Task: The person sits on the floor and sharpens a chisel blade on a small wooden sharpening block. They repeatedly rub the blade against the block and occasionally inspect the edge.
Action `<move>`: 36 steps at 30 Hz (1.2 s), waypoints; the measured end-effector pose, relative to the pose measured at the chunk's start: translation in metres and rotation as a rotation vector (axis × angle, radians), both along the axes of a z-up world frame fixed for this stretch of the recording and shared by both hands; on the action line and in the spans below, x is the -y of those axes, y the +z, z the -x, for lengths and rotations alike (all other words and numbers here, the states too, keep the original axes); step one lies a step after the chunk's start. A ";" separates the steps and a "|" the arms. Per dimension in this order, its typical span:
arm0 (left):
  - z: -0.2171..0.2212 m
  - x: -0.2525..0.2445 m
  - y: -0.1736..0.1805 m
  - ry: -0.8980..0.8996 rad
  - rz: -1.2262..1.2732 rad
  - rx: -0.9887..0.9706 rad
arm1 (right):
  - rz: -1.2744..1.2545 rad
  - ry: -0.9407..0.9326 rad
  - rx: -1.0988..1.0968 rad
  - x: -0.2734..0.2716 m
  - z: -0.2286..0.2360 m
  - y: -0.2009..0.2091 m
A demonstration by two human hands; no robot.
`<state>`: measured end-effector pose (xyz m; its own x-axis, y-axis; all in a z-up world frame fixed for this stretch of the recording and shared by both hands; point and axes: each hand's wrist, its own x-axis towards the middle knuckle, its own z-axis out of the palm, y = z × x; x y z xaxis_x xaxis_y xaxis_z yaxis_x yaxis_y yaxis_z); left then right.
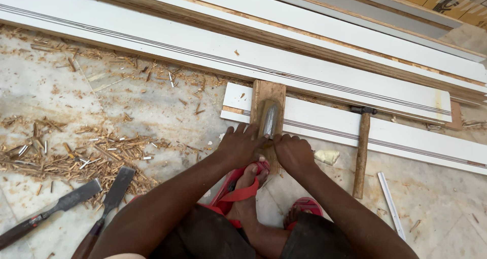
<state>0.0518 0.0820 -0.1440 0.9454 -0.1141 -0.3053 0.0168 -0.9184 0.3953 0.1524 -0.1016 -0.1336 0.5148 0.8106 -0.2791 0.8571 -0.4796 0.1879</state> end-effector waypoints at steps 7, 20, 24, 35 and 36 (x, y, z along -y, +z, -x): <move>-0.059 -0.012 -0.016 0.135 0.048 0.085 | -0.107 -0.110 0.073 -0.033 -0.054 -0.011; -0.029 -0.013 -0.013 -0.039 0.075 0.000 | -0.048 0.017 0.004 -0.007 -0.019 -0.014; -0.078 -0.008 -0.005 0.027 -0.063 0.150 | -0.196 -0.092 0.084 -0.035 -0.047 -0.012; -0.002 0.013 -0.013 -0.075 0.059 0.394 | -0.097 -0.051 -0.038 -0.008 -0.029 -0.008; 0.000 0.013 -0.011 -0.089 0.089 0.363 | -0.103 -0.047 -0.039 -0.007 -0.029 -0.010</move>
<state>0.0523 0.0692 -0.1552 0.9754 -0.2116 0.0622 -0.2171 -0.8717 0.4394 0.1814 -0.0942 -0.1437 0.5435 0.8112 -0.2158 0.8388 -0.5347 0.1027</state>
